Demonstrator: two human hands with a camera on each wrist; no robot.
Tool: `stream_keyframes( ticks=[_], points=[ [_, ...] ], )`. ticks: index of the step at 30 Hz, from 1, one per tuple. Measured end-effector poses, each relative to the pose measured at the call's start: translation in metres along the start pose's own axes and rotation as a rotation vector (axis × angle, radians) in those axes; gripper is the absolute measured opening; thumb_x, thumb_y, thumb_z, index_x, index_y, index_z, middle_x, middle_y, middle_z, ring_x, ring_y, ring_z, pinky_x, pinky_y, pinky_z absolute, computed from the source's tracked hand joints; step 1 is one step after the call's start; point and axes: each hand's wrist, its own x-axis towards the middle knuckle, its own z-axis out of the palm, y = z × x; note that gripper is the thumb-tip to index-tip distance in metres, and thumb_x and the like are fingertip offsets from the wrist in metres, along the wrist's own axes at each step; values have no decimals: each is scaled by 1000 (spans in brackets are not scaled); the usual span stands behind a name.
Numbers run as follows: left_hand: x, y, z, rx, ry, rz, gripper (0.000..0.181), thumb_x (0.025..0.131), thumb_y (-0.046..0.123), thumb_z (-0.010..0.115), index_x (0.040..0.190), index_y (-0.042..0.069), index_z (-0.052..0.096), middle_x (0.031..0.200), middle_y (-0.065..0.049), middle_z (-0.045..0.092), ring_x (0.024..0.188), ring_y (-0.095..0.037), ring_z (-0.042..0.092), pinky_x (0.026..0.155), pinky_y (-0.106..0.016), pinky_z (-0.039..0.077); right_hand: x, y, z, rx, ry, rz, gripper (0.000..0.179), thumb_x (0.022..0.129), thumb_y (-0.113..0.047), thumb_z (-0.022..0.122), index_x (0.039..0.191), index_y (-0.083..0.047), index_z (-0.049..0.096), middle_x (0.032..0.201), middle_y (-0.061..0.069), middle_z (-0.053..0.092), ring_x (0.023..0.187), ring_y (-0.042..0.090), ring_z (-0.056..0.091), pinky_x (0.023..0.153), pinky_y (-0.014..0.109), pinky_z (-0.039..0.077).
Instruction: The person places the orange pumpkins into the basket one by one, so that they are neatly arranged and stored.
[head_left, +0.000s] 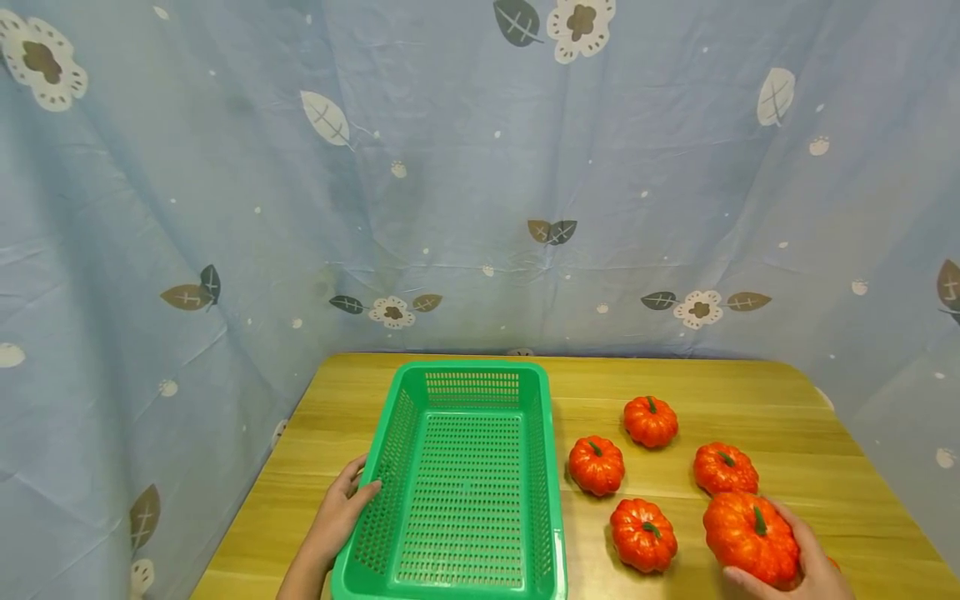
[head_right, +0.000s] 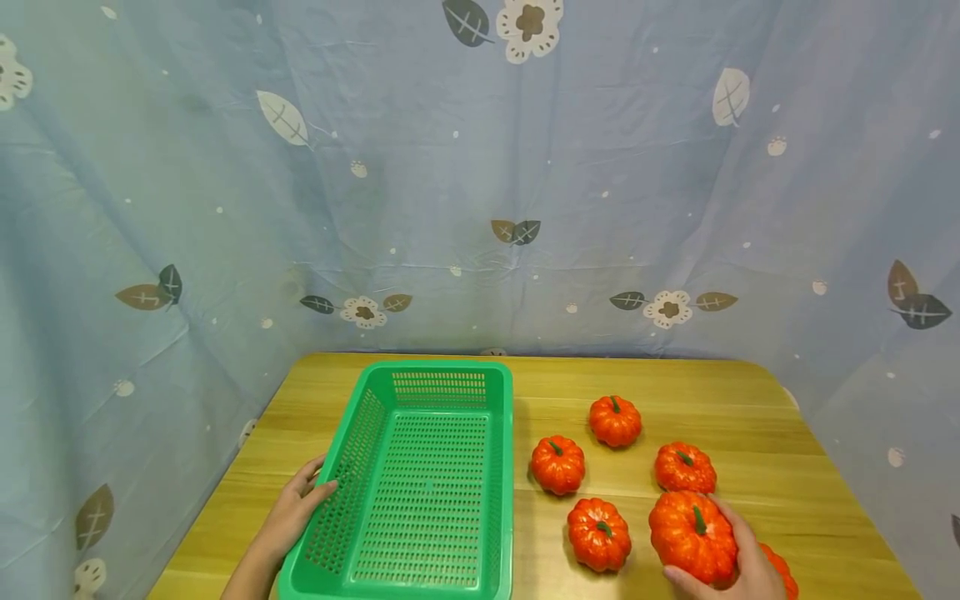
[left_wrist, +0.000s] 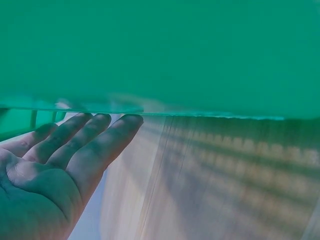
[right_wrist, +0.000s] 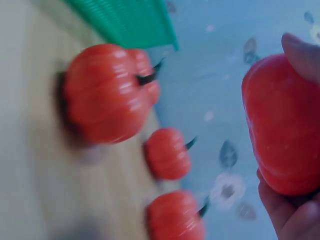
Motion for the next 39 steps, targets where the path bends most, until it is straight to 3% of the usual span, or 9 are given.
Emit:
stream_keyframes(
  ticks=[3, 5, 10, 12, 15, 17, 23, 27, 39],
  points=[
    [0, 0, 0, 8, 1, 7, 50, 90, 26, 52, 135, 13, 33, 125, -22, 45, 91, -30, 59, 65, -42, 53, 4, -25, -15, 37, -7, -115, 101, 77, -39, 68, 143, 0, 1, 133, 33, 24, 105, 39, 45, 73, 37, 50],
    [0, 0, 0, 11, 1, 12, 50, 90, 25, 52, 135, 13, 33, 125, -22, 46, 91, -30, 59, 65, -42, 54, 8, -40, -20, 59, 22, -208, 95, 78, -34, 68, 143, -3, 5, 133, 30, 27, 99, 31, 49, 66, 30, 50],
    [0, -1, -1, 2, -9, 10, 49, 91, 24, 52, 135, 14, 32, 125, -22, 45, 92, -32, 59, 65, -43, 54, 27, -85, -25, 95, 55, -421, 90, 76, -28, 72, 143, -10, 14, 130, 23, 36, 98, 13, 51, 67, 30, 50],
    [0, 0, -1, 2, -15, 9, 50, 91, 24, 52, 135, 13, 32, 126, -22, 44, 93, -32, 59, 66, -43, 54, 38, -104, -22, 118, 56, -500, 89, 74, -26, 73, 142, -10, 18, 129, 23, 38, 102, 17, 51, 72, 33, 50],
    [0, 1, -2, 5, -19, 17, 51, 90, 25, 52, 135, 12, 31, 127, -23, 44, 93, -32, 59, 66, -43, 54, 55, -135, -14, 181, 10, -587, 86, 74, -25, 74, 141, -11, 21, 128, 20, 40, 107, 35, 48, 78, 40, 49],
    [0, 1, -2, 4, -21, 24, 51, 90, 24, 52, 135, 12, 31, 128, -23, 44, 93, -31, 59, 66, -43, 53, 67, -157, -5, 225, -20, -637, 85, 73, -24, 75, 139, -12, 24, 127, 19, 42, 108, 34, 49, 80, 40, 48],
    [0, -1, -2, -16, -38, 36, 51, 91, 23, 51, 135, 10, 31, 126, -24, 44, 93, -32, 58, 65, -43, 54, 90, -219, 27, 313, -135, -705, 84, 69, -31, 77, 137, -17, 29, 126, 14, 45, 106, 30, 52, 82, 43, 48],
    [0, -2, -1, -21, -29, 49, 51, 91, 22, 52, 135, 9, 31, 126, -25, 44, 93, -33, 58, 65, -43, 54, 101, -250, 55, 300, -171, -732, 86, 65, -40, 78, 135, -18, 32, 123, 10, 48, 103, 27, 54, 81, 41, 50],
    [0, -1, 1, -32, 2, 57, 50, 90, 17, 52, 135, 10, 32, 125, -25, 45, 92, -33, 59, 66, -43, 54, 120, -303, 155, 243, -271, -700, 85, 63, -41, 78, 132, -15, 36, 119, 4, 51, 100, 20, 55, 80, 36, 50]
  ],
)
